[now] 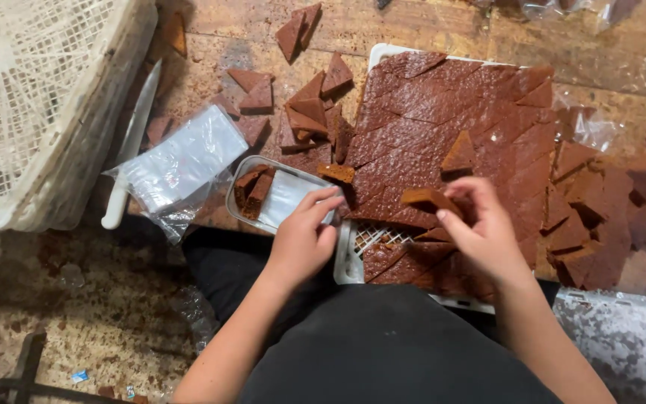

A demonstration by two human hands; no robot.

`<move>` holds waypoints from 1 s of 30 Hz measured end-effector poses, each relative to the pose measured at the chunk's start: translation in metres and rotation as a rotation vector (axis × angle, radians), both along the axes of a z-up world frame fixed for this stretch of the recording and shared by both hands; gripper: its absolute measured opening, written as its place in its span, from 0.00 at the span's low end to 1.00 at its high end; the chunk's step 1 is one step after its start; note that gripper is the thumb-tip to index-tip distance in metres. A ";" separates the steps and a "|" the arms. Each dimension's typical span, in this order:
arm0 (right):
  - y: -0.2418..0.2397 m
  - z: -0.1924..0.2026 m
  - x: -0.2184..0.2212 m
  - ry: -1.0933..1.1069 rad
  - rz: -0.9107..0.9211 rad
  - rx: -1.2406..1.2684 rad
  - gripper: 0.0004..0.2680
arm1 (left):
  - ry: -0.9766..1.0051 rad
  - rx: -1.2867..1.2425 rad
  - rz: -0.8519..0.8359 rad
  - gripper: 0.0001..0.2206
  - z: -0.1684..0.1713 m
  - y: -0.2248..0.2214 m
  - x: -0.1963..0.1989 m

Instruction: Arranging and sorting pieces of brown food product onto a plastic tray and into a container

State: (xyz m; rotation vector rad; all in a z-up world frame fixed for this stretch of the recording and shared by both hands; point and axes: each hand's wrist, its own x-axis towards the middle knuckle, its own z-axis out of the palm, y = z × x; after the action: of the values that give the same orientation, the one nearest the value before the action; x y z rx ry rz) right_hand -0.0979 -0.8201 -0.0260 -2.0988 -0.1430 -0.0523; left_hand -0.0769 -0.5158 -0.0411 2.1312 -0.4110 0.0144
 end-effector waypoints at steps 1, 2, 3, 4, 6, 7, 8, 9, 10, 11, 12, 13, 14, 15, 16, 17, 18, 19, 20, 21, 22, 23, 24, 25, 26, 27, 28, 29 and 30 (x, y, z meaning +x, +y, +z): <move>0.006 0.013 -0.005 -0.097 -0.097 0.196 0.14 | 0.019 0.042 -0.034 0.23 0.003 -0.005 0.000; 0.017 0.021 -0.006 -0.103 -0.100 0.194 0.14 | 0.013 0.040 -0.038 0.23 0.011 -0.010 0.002; 0.029 0.029 -0.008 -0.227 -0.044 0.194 0.09 | 0.071 0.073 -0.106 0.26 0.020 -0.015 0.003; 0.040 0.037 -0.012 -0.346 0.015 0.192 0.05 | 0.132 0.105 -0.173 0.28 0.028 -0.021 0.002; 0.056 0.023 -0.014 -0.298 0.107 0.075 0.11 | 0.018 0.107 -0.158 0.30 0.030 -0.032 0.004; 0.065 0.015 -0.015 -0.249 0.200 -0.039 0.18 | -0.096 0.112 -0.141 0.33 0.031 -0.037 0.005; 0.059 0.000 -0.012 -0.250 0.205 -0.040 0.18 | -0.097 0.110 -0.136 0.33 0.033 -0.044 0.001; 0.053 -0.014 -0.009 -0.183 0.069 0.011 0.18 | -0.292 0.092 -0.262 0.28 0.036 -0.050 -0.004; 0.047 -0.029 -0.006 -0.116 -0.069 0.062 0.19 | -0.487 0.074 -0.390 0.24 0.039 -0.056 -0.008; 0.046 -0.004 -0.001 -0.118 -0.065 0.061 0.19 | -0.489 0.074 -0.386 0.24 0.036 -0.051 -0.012; 0.046 0.020 0.004 0.047 0.056 0.017 0.15 | -0.383 -0.003 -0.417 0.23 0.032 -0.046 -0.017; 0.046 0.044 0.009 0.210 0.178 -0.028 0.14 | -0.275 -0.081 -0.448 0.22 0.029 -0.041 -0.021; 0.038 0.045 0.010 0.207 0.178 -0.027 0.14 | -0.278 -0.079 -0.447 0.22 0.016 -0.030 -0.010; 0.030 0.046 0.011 0.093 0.078 0.056 0.15 | -0.225 0.047 -0.305 0.17 0.004 -0.019 0.001; 0.021 0.048 0.011 -0.022 -0.025 0.137 0.17 | -0.173 0.169 -0.165 0.11 -0.009 -0.009 0.013; 0.026 0.056 0.016 -0.027 -0.027 0.136 0.17 | -0.178 0.168 -0.167 0.11 -0.015 0.004 0.011; 0.031 0.065 0.020 -0.129 -0.029 0.200 0.13 | -0.017 0.287 -0.165 0.09 -0.022 0.016 0.008; 0.036 0.074 0.024 -0.232 -0.031 0.263 0.09 | 0.145 0.405 -0.162 0.06 -0.028 0.029 0.005; 0.042 0.060 0.017 -0.233 -0.029 0.265 0.09 | 0.144 0.407 -0.159 0.06 -0.029 0.029 0.005; 0.048 0.047 0.011 0.011 0.096 0.082 0.10 | 0.086 0.338 -0.077 0.05 -0.029 0.029 0.004; 0.052 0.033 0.004 0.255 0.214 -0.103 0.13 | 0.027 0.269 0.000 0.09 -0.030 0.027 0.004; 0.053 0.005 -0.004 0.253 0.212 -0.102 0.13 | 0.025 0.270 -0.001 0.09 -0.023 0.028 0.005; 0.054 -0.023 -0.011 0.095 0.410 -0.402 0.17 | 0.114 0.216 0.017 0.07 -0.017 0.028 0.006; 0.055 -0.051 -0.018 -0.071 0.601 -0.702 0.22 | 0.203 0.161 0.035 0.08 -0.010 0.029 0.007; 0.055 -0.052 -0.017 -0.081 0.600 -0.708 0.22 | 0.192 0.158 0.038 0.08 -0.021 0.031 0.006; 0.055 -0.054 -0.016 -0.006 0.642 -0.681 0.19 | 0.178 0.130 0.084 0.06 -0.032 0.033 0.004; 0.053 -0.055 -0.017 0.072 0.680 -0.655 0.16 | 0.165 0.100 0.126 0.07 -0.044 0.033 0.003; 0.048 -0.052 -0.008 0.066 0.676 -0.663 0.16 | 0.156 0.094 0.125 0.07 -0.041 0.028 0.004; 0.044 -0.050 -0.004 0.120 0.532 -0.615 0.15 | 0.109 0.062 0.112 0.11 -0.038 0.024 0.001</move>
State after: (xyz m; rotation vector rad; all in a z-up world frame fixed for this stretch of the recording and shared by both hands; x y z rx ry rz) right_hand -0.1016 -0.7764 -0.0755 -2.5888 -0.7129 0.4923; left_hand -0.0761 -0.4913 -0.0794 2.2022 -0.2304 -0.0511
